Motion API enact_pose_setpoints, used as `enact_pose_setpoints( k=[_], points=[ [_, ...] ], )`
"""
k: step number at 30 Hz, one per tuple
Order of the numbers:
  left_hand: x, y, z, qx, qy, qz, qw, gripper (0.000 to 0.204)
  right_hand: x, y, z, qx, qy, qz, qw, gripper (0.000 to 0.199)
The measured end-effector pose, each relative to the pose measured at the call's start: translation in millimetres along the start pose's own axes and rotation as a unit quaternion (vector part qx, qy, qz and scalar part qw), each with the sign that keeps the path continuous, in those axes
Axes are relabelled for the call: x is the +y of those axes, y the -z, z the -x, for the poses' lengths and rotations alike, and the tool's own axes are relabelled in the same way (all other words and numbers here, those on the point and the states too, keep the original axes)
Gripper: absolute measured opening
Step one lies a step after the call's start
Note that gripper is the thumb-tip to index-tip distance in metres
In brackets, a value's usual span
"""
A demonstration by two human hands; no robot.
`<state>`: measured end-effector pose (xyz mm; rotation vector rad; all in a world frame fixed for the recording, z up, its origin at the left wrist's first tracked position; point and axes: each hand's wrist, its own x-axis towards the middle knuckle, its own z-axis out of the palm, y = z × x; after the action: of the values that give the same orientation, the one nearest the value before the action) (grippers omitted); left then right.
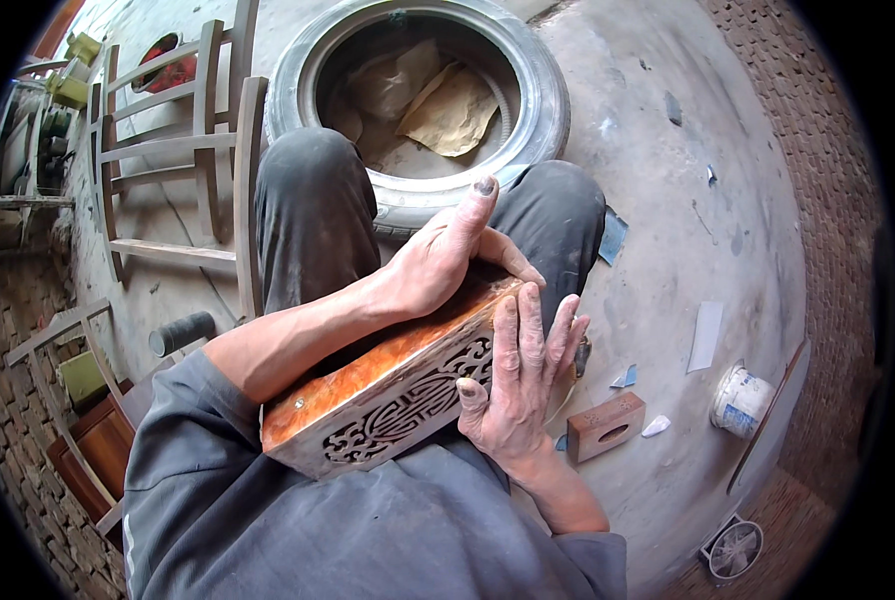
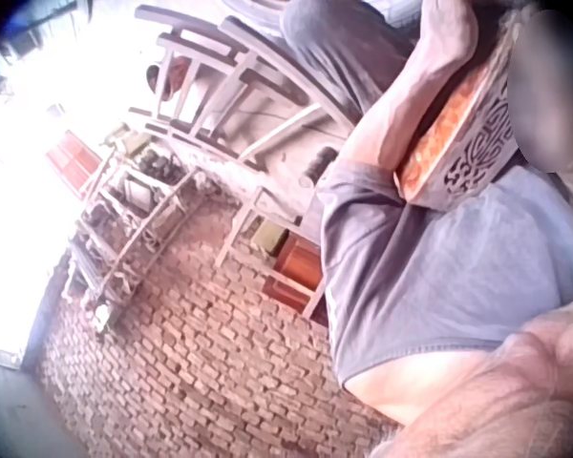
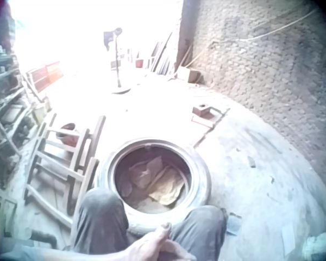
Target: The person sits on the floor and repairs a carved wooden piece. They apply glue into the carved grooves, spread it with a finger, and then use a handheld electric sander to smooth the surface.
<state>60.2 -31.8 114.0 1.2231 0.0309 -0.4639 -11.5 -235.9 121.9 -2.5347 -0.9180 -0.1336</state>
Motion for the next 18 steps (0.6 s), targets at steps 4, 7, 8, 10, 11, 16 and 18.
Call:
enact_pose_setpoints(
  k=[4,7,8,10,11,16,18],
  points=[
    [-0.9,0.9,-0.1,0.002,0.004,-0.006,1.0,0.109,-0.6,-1.6,1.9,0.009,0.015,0.027,0.999,0.075],
    [-3.3,2.0,-1.0,0.001,0.008,-0.004,1.0,0.109,-0.2,-2.6,4.6,0.002,0.032,0.044,0.999,0.076],
    [-2.1,1.7,-0.5,0.001,0.002,-0.011,1.0,0.109,-0.1,-2.7,4.4,-0.003,0.03,0.04,0.999,0.076],
    [2.4,0.8,0.6,0.001,-0.011,-0.024,1.0,0.109,1.2,-0.7,2.6,-0.002,0.016,0.026,1.0,0.076],
    [2.2,0.2,0.4,0.001,-0.009,-0.017,1.0,0.109,2.8,2.6,0.6,0.002,0.003,0.017,1.0,0.075],
    [1.8,-1.1,-0.2,0.002,-0.004,0.014,1.0,0.108,6.0,4.1,-3.9,0.004,0.025,0.05,0.998,0.078],
    [2.1,-0.4,0.0,-0.001,-0.014,-0.001,1.0,0.108,4.6,4.0,-3.4,0.002,0.038,0.072,0.997,0.079]
  ],
)
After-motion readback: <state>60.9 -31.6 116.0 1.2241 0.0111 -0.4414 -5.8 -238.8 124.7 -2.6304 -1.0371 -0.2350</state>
